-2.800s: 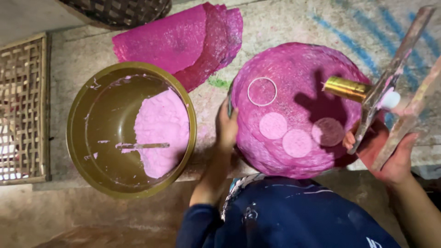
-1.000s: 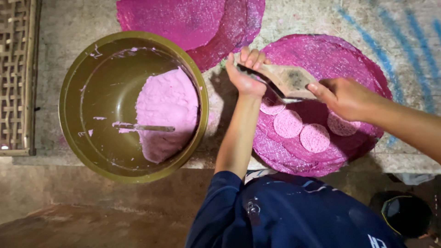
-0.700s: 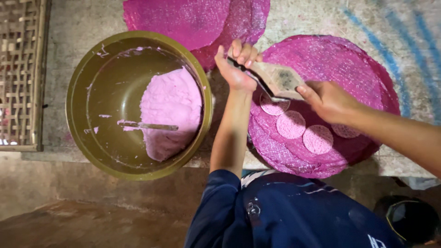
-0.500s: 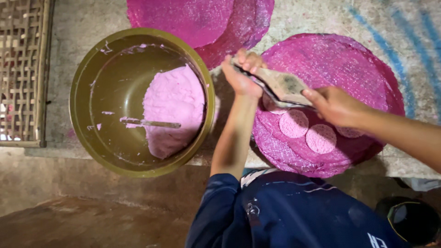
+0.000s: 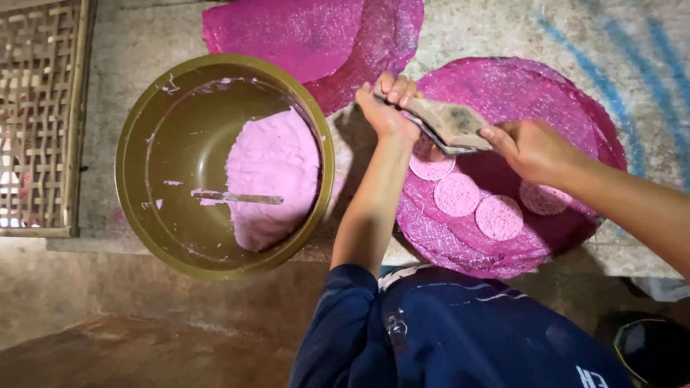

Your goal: The person scoops pink dough from a bowl and uses a wooden press to form circular pieces on a pink mat. The person repeatedly presses the dough and arranges the formed circles on the mat.

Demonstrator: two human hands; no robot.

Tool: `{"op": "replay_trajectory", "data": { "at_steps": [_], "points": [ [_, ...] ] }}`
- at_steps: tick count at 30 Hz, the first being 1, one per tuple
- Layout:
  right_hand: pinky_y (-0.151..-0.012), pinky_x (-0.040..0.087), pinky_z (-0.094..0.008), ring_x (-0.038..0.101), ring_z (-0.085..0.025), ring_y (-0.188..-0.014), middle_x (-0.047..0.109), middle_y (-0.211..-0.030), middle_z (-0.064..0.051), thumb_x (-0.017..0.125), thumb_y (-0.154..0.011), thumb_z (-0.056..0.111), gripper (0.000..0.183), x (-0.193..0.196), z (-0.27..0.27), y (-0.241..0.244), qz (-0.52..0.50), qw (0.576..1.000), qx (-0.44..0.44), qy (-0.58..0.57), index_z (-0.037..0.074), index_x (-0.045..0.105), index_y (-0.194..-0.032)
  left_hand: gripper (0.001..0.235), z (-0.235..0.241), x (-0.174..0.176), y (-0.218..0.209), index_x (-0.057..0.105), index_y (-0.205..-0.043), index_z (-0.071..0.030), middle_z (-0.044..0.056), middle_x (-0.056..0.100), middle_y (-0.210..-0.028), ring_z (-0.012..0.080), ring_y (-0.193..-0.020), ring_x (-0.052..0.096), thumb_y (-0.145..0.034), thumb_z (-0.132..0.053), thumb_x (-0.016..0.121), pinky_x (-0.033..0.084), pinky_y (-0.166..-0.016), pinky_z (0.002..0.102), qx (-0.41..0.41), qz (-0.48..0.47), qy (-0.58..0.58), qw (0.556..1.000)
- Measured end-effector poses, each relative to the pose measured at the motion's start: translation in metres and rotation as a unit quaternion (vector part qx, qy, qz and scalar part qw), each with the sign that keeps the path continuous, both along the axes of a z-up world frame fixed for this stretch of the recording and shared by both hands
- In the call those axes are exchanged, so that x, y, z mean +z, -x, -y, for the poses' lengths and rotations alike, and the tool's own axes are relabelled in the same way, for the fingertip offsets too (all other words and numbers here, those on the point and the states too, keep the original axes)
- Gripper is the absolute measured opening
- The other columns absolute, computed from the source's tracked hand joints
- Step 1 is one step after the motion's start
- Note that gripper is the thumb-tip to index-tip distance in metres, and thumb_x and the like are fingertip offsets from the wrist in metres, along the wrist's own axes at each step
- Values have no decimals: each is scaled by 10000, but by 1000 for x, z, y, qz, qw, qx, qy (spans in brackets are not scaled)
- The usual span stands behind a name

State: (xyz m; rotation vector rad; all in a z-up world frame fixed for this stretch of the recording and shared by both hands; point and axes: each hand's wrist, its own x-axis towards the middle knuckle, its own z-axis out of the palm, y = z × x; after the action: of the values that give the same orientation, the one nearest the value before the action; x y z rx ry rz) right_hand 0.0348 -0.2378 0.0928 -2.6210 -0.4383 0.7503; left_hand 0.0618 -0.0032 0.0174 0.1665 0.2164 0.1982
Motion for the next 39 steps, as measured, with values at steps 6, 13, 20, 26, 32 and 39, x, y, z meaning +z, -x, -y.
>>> {"op": "replay_trajectory", "data": {
  "at_steps": [6, 13, 20, 26, 32, 39],
  "points": [
    [-627, 498, -467, 630, -281, -640, 654, -710, -162, 466, -1069, 400, 480, -32, -8, 16, 16, 982, -33, -185, -13, 688, -968, 466, -27, 13, 10, 548, -863, -129, 23, 534, -730, 180, -686, 505, -1005, -494, 295, 451, -733, 386, -40, 123, -65, 989],
    [-527, 433, -319, 550, -138, -601, 595, -702, -60, 426, -1054, 470, 519, -42, 38, 46, 46, 927, -94, -361, 8, 662, -1030, 588, -11, 7, 100, 435, -1516, -76, 109, 517, -1440, 201, -1247, 550, -962, -244, 537, 453, -1047, 420, -116, -187, -650, 728],
    [-570, 411, -278, 538, -126, -648, 590, -784, -62, 399, -1088, 677, 730, -53, 72, 82, 63, 837, -187, -510, -22, 608, -1095, 1130, 51, -6, 117, 299, -1524, -34, 259, 388, -1441, 453, -1321, 378, -611, -225, 936, 365, -1104, 559, -15, -125, -888, 442],
    [-593, 414, -294, 536, -130, -607, 580, -733, -87, 402, -1092, 696, 767, -67, 98, 107, 105, 812, -230, -527, -48, 585, -1046, 1211, 56, -11, 108, 231, -1552, -56, 241, 423, -1399, 436, -1286, 409, -608, -323, 941, 380, -1072, 561, -35, -155, -912, 379],
    [-591, 406, -300, 532, -143, -613, 567, -745, -91, 391, -1095, 700, 769, -74, 122, 125, 126, 801, -254, -528, -45, 582, -1113, 1231, 57, -12, 108, 222, -1565, -48, 242, 445, -1379, 430, -1237, 438, -609, -344, 938, 395, -1067, 546, -29, -160, -916, 368],
    [-579, 420, -318, 546, -170, -623, 530, -776, -91, 404, -1107, 685, 753, -91, 146, 130, 127, 764, -274, -570, -50, 562, -1142, 1261, 56, 9, 93, 219, -1560, -32, 259, 468, -1344, 432, -1191, 462, -588, -362, 952, 416, -1025, 542, -36, -117, -929, 350]
  ]
}}
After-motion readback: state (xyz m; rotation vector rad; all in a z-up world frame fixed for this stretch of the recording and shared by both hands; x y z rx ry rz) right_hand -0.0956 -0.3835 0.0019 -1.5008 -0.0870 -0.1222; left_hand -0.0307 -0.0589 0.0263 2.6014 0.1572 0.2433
